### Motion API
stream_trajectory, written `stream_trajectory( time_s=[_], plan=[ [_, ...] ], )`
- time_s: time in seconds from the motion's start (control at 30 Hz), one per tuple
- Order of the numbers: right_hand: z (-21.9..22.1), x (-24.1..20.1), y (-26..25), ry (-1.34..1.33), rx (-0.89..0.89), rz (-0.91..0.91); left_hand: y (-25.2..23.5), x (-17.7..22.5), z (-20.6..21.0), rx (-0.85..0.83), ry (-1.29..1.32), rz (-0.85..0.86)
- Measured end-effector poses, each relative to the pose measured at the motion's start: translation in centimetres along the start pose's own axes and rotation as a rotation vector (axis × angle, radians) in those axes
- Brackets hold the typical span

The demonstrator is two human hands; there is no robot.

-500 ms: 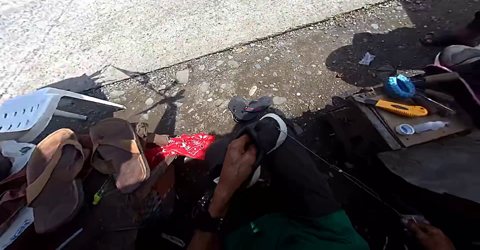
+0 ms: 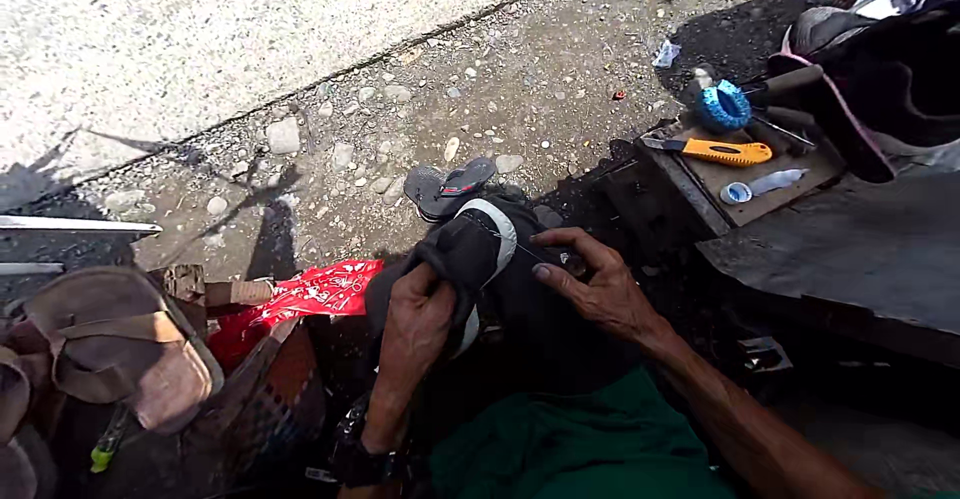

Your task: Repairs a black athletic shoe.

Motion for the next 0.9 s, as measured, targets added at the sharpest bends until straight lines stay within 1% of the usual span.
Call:
stream_trajectory(
  time_s=[0.07,0.13,0.23,0.4,0.57,0.67,0.73,0.8,0.87,0.9],
  plan=[
    [1.6,-0.5,-1.4,0.014,-0.002,0.037,0.1,-0.1,0.1,0.016,0.011,0.002],
    [1.7,-1.0,-2.0,-0.034,0.001,0.063,0.3,-0.2,0.1,0.033,0.032,-0.004],
    [1.3,-1.5,-2.3,-0.092,-0.025,0.017,0.5,-0.2,0.2,0.078,0.022,-0.018],
    [1.9,-1.3,-2.3,-0.121,0.009,-0.006,0.5,-0.4,0.1,0.135,-0.147,-0.057],
    [3.3,-0.8,-2.0,-0.095,0.109,-0.022,0.3,-0.9,-0.3,0.118,-0.322,-0.079],
    [3.4,-0.7,-2.2,-0.090,0.077,0.003,0.5,-0.9,-0.4,0.090,-0.426,-0.118],
    [2.7,-1.0,-2.6,-0.038,0.007,0.035,0.5,-0.7,-0.9,0.024,-0.364,-0.136],
    [1.0,-1.4,-3.1,0.075,-0.068,0.089,0.1,0.1,-1.7,-0.078,-0.200,-0.144],
    [-1.3,-1.3,-3.2,0.205,-0.117,0.171,-0.2,0.7,-2.4,-0.181,0.104,-0.191],
    [-2.5,-1.1,-3.0,0.246,-0.127,0.193,-0.3,0.9,-2.6,-0.203,0.270,-0.213]
  ],
)
Point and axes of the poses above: each hand's wrist, its own y-axis away from the middle knuckle, its own z-axis out of the palm, x = y × z, the point moved 2 cm from there along -y, towards the middle knuckle, and after that the axes turned 1 degree about -z, right-handed, at the moved point
